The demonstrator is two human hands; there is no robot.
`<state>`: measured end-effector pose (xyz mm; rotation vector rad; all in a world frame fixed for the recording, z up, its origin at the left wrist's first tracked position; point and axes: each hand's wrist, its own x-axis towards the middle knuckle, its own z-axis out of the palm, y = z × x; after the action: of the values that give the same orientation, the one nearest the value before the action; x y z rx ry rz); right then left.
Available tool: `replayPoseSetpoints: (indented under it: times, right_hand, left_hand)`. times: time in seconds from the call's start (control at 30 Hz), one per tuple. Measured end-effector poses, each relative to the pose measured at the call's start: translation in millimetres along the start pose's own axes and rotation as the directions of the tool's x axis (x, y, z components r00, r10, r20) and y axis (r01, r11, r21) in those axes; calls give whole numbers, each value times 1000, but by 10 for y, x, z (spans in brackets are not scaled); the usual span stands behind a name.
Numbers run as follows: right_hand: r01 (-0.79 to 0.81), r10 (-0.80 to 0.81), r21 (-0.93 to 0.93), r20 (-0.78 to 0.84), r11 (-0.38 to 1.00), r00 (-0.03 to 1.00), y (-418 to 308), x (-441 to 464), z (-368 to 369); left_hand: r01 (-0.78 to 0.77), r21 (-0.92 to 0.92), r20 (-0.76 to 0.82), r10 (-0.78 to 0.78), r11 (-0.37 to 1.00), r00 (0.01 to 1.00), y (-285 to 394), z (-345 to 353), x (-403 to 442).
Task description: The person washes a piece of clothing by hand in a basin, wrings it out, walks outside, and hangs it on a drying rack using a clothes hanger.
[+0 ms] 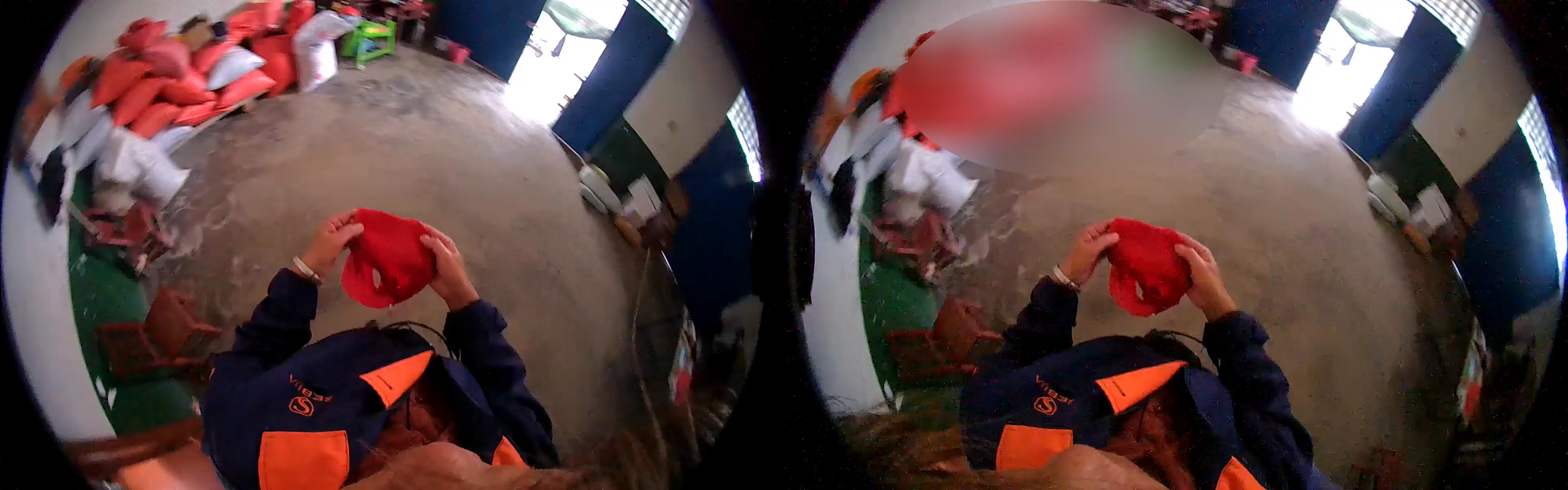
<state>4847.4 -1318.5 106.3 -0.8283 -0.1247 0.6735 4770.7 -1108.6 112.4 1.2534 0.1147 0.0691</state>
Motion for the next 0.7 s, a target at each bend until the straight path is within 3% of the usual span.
replayPoseSetpoints:
  times: [0.03,0.1,0.17,0.23,0.3,0.37,0.5,0.57,0.7]
  right_hand:
    - [18,-20,-45,-39,999,999,-442,519,-307]
    - [71,-81,-106,-89,992,993,-828,796,-362]
    - [180,-209,-223,-115,958,971,-1206,813,-316]
    - [237,-279,-236,-161,942,947,-1752,871,-562]
    - [296,-351,-270,-186,916,918,-2003,1100,-839]
    - [287,-431,-579,-127,763,893,-2326,1388,-1256]
    - [234,-443,-682,-147,693,884,-3095,1950,-1815]
    - [346,-533,-839,80,420,842,-3201,2378,-2081]
    - [385,-516,-828,140,407,845,-4194,2969,-2743]
  left_hand:
    - [-7,-4,61,7,1000,998,-159,59,891]
    - [-31,-17,163,33,999,986,-226,92,1587]
    - [-94,132,203,66,987,977,-85,261,1935]
    - [-87,80,319,57,993,946,405,951,2236]
    - [68,-198,360,8,978,933,560,1196,2615]
    - [84,-225,405,14,971,914,602,1494,3146]
    - [144,-263,484,1,954,875,645,2061,4245]
    - [131,-260,541,32,957,840,657,2160,4621]
    - [122,-271,617,75,955,783,813,3121,5729]
